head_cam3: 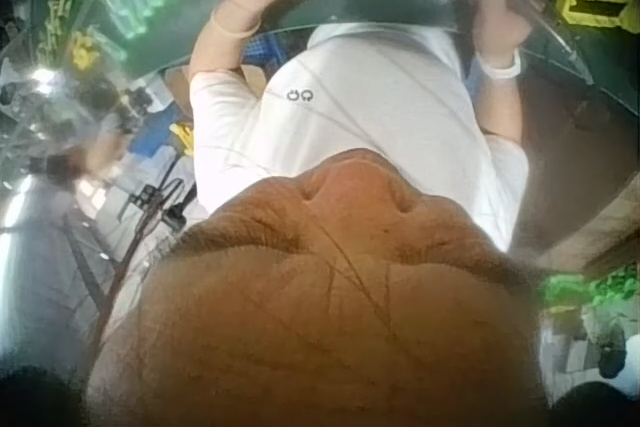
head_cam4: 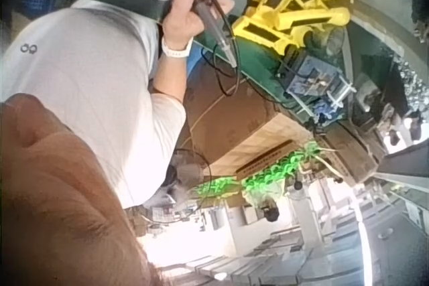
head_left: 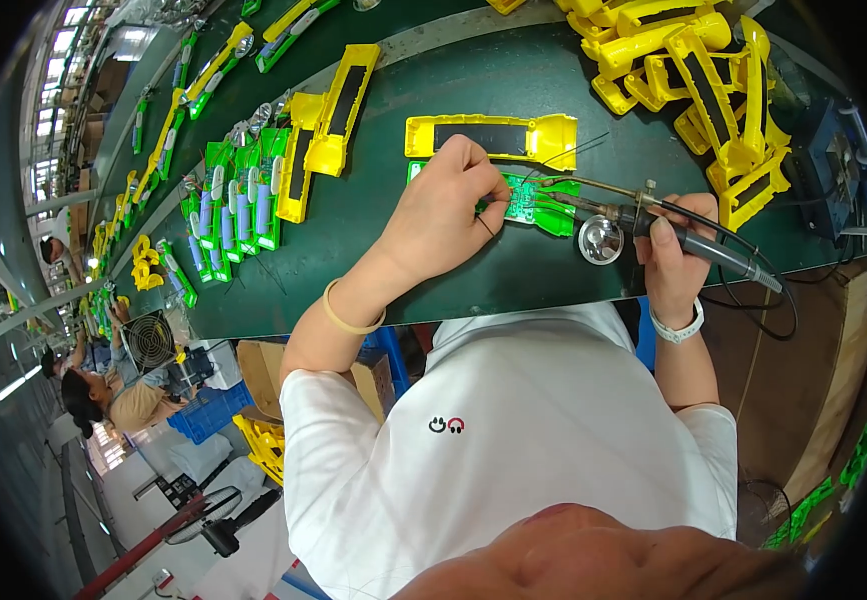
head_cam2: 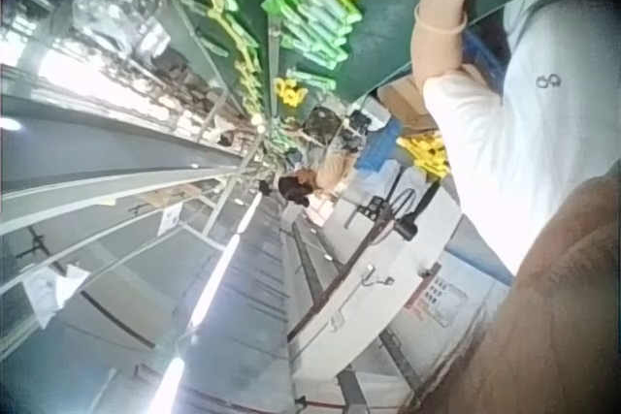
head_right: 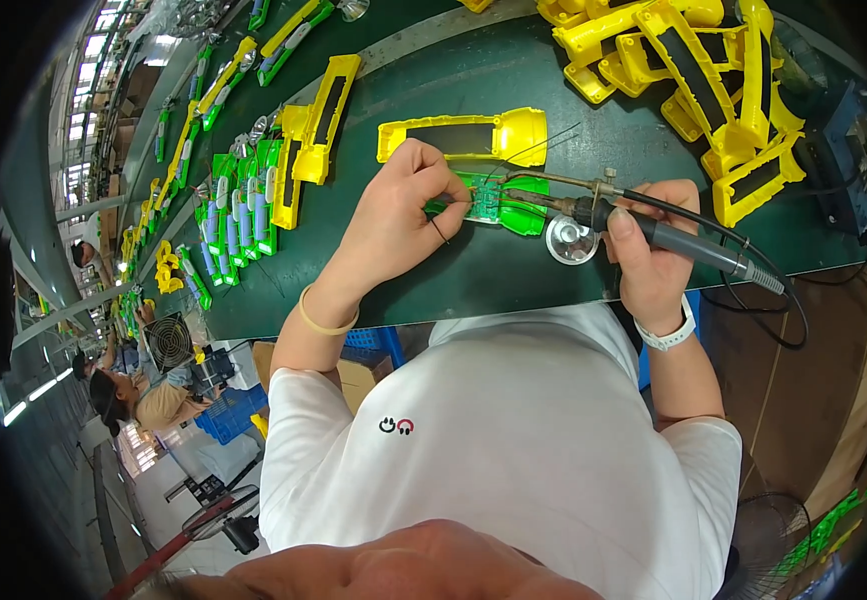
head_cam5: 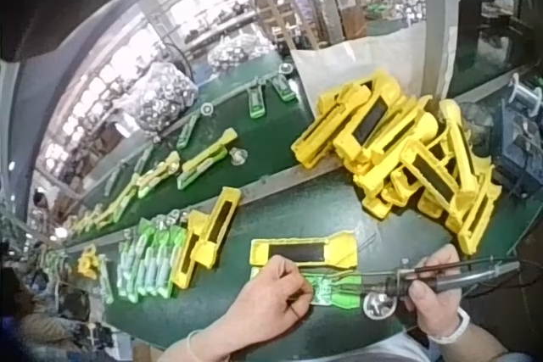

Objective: Soldering electronic components onto circuit boards for flashlight assembly on a production line.

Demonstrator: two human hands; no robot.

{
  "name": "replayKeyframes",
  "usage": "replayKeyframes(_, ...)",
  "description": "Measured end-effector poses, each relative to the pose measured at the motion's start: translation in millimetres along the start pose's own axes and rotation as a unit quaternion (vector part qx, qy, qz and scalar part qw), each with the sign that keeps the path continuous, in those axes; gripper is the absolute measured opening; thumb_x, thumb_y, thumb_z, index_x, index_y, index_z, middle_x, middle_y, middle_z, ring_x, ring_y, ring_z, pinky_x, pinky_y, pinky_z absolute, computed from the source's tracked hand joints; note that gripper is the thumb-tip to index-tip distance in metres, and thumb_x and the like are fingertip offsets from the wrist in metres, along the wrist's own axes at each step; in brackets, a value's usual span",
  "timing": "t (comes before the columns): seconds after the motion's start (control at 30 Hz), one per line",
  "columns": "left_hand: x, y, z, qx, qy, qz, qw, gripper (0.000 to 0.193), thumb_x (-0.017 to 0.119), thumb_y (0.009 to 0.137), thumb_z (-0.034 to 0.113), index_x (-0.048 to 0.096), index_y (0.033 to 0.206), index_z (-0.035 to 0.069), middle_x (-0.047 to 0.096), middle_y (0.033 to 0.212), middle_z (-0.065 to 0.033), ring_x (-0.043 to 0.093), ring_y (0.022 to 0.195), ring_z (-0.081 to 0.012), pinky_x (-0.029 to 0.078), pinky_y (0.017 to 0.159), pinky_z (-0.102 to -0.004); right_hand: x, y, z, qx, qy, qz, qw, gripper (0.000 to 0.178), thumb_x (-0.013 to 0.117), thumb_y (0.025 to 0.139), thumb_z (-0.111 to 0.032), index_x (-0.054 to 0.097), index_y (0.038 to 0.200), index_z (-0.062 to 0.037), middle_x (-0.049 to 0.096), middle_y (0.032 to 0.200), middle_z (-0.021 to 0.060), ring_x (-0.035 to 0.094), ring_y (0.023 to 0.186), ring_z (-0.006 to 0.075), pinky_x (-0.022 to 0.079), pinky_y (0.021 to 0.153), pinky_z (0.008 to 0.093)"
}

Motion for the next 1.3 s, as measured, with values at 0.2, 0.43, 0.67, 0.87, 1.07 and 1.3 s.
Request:
replayKeyframes(0.2, -39, -32, 15, 0.035, 0.254, 0.094, 0.962, 0.027, 0.077, 0.067, 0.015, 0.061, 0.087, 0.005, 0.051, 0.075, -0.0076, 0.051, 0.066, -0.0226, 0.042, 0.056, -0.0328, -5, -1, 1, 0.007, -0.009, 0.033, 0.999, 0.029, 0.064, 0.084, -0.012, 0.038, 0.096, -0.0068, 0.049, 0.079, 0.0049, 0.045, 0.054, 0.0066, 0.039, 0.047, 0.0195)
replayKeyframes(0.43, -18, -25, 10, 0.099, 0.025, 0.051, 0.993, 0.025, 0.073, 0.066, 0.001, 0.067, 0.09, 0.006, 0.058, 0.079, -0.0053, 0.056, 0.069, -0.0196, 0.046, 0.059, -0.0279, -1, 2, 7, 0.042, -0.008, -0.004, 0.999, 0.027, 0.063, 0.084, -0.011, 0.039, 0.096, -0.0063, 0.051, 0.076, 0.0041, 0.046, 0.056, 0.0065, 0.039, 0.048, 0.0195)
replayKeyframes(0.67, -4, -22, 19, 0.247, 0.134, 0.083, 0.956, 0.034, 0.069, 0.06, -0.001, 0.068, 0.093, 0.007, 0.058, 0.083, -0.0053, 0.058, 0.078, -0.0211, 0.049, 0.065, -0.0304, -3, 2, 13, 0.011, -0.056, -0.029, 0.998, 0.025, 0.063, 0.084, -0.008, 0.04, 0.093, -0.0046, 0.052, 0.078, 0.0037, 0.046, 0.064, 0.0055, 0.04, 0.058, 0.0202)
replayKeyframes(0.87, 1, -21, 23, 0.257, 0.179, 0.056, 0.948, 0.026, 0.065, 0.065, 0.004, 0.066, 0.091, 0.005, 0.056, 0.081, -0.0056, 0.059, 0.077, -0.0207, 0.05, 0.063, -0.0305, 2, 2, 14, 0.009, -0.041, -0.064, 0.997, 0.025, 0.063, 0.082, -0.004, 0.04, 0.091, -0.004, 0.053, 0.078, 0.0051, 0.047, 0.065, 0.006, 0.041, 0.059, 0.0204)
replayKeyframes(1.07, 3, -21, 23, 0.266, 0.19, 0.056, 0.943, 0.023, 0.064, 0.067, 0.006, 0.065, 0.09, 0.004, 0.054, 0.079, -0.0065, 0.058, 0.076, -0.021, 0.049, 0.061, -0.0303, 14, 4, 6, -0.032, -0.074, -0.095, 0.992, 0.026, 0.063, 0.081, 0.0, 0.039, 0.091, -0.0035, 0.053, 0.077, 0.0055, 0.049, 0.065, 0.0063, 0.042, 0.058, 0.0213)
replayKeyframes(1.3, 3, -20, 23, 0.259, 0.195, 0.062, 0.944, 0.03, 0.067, 0.061, 0.003, 0.069, 0.09, 0.008, 0.056, 0.078, -0.0027, 0.059, 0.075, -0.0182, 0.05, 0.062, -0.0288, 9, 3, 9, 0.004, -0.041, -0.075, 0.996, 0.024, 0.062, 0.082, -0.001, 0.04, 0.092, -0.0036, 0.052, 0.077, 0.0039, 0.048, 0.064, 0.0055, 0.042, 0.057, 0.0205)
Point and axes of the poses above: each hand's wrist, its own y-axis towards the middle knuckle, its own x-axis out of the palm, z = x × y, the point moved 7 cm from there along y, towards the middle knuckle
